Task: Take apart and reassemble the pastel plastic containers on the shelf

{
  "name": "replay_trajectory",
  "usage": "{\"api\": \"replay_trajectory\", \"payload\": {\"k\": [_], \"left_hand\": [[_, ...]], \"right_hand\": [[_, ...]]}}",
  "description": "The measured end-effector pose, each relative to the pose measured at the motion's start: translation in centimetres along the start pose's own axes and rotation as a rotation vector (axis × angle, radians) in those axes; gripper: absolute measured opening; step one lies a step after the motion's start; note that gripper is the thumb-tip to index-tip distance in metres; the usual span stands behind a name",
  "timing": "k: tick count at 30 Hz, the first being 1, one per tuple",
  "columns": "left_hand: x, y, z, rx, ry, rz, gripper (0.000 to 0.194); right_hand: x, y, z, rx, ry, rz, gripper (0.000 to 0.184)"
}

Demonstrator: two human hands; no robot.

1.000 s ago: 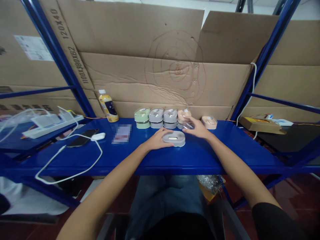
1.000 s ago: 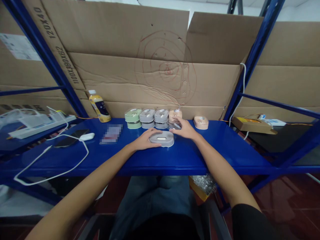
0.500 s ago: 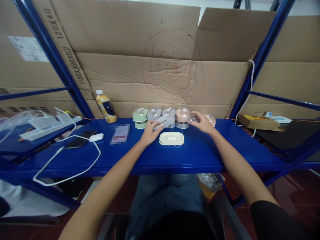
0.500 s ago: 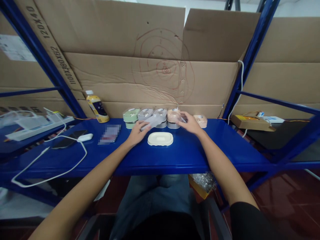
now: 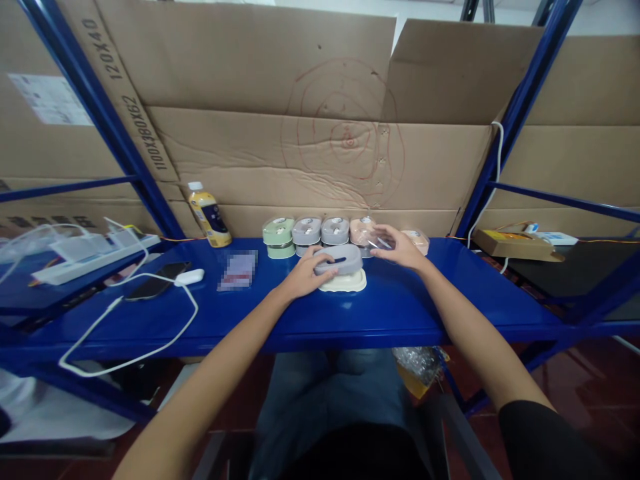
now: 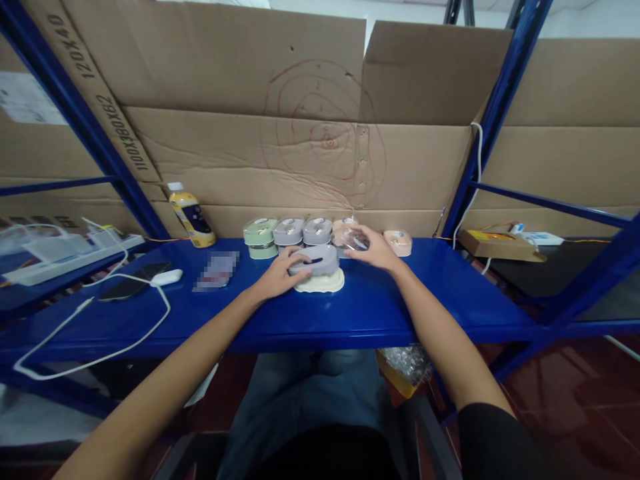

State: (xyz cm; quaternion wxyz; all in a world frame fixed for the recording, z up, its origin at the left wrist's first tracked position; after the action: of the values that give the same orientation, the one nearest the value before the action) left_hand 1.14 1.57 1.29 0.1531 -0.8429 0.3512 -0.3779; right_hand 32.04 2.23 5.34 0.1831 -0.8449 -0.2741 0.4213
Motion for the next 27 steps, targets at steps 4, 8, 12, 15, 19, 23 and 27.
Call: {"api": "replay_trajectory", "payload": {"k": [4,8,12,15,19,23,27], "left_hand": [[0.2,0.1,0.8,-0.099,0.011,0.038,0.054],[0.1,0.0,1.3,-0.111,0.049,-0.015,0.088],[-0.1,-0.1,2.0,-0.102,0.129,-0.04,0.124],[-0.3,-0.2,2.7,-0.114,0.17,-0.032,0.132],[-0.5,-0.3,3.2,-0.111,0.196,-0.014,0.135],[-0.4,-0.3,3.3,-0.1,0.178,-0.015,0.135],[-0.3,-0.2,3.1,-0.116,0.174,-0.027,0.132]], "right_hand": [[-0.7,0.2,0.9,-0.158,-0.006,-0.081,0.083],[-1.4,0.2,2.1,-0.271,0.091,-0.133,0.082],[-2.1,0.2,3.3,-0.31,0.205,-0.183,0.08],[-2.4,0.1,4.4,-0.335,0.25,-0.241,0.081],[-2.7,0.1,5.6,-0.352,0.275,-0.33,0.081],[-2.6,0.3,6.2,-0.354,0.301,-0.332,0.081],[-2.5,0.6,6.4,-0.351,0.308,-0.296,0.078]]}}
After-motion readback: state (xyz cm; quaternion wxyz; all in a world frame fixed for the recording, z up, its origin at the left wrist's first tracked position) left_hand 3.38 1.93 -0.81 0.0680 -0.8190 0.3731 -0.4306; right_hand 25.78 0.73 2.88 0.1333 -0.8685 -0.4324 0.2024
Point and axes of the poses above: each hand's wrist, its own y-axis away from the middle knuckle, its own z-axis out of the palm, x = y × z, the point moved 1 cm from there along -y, towards the middle knuckle, and after that the axes turned 6 degrees about y, right-handed, at the moved point
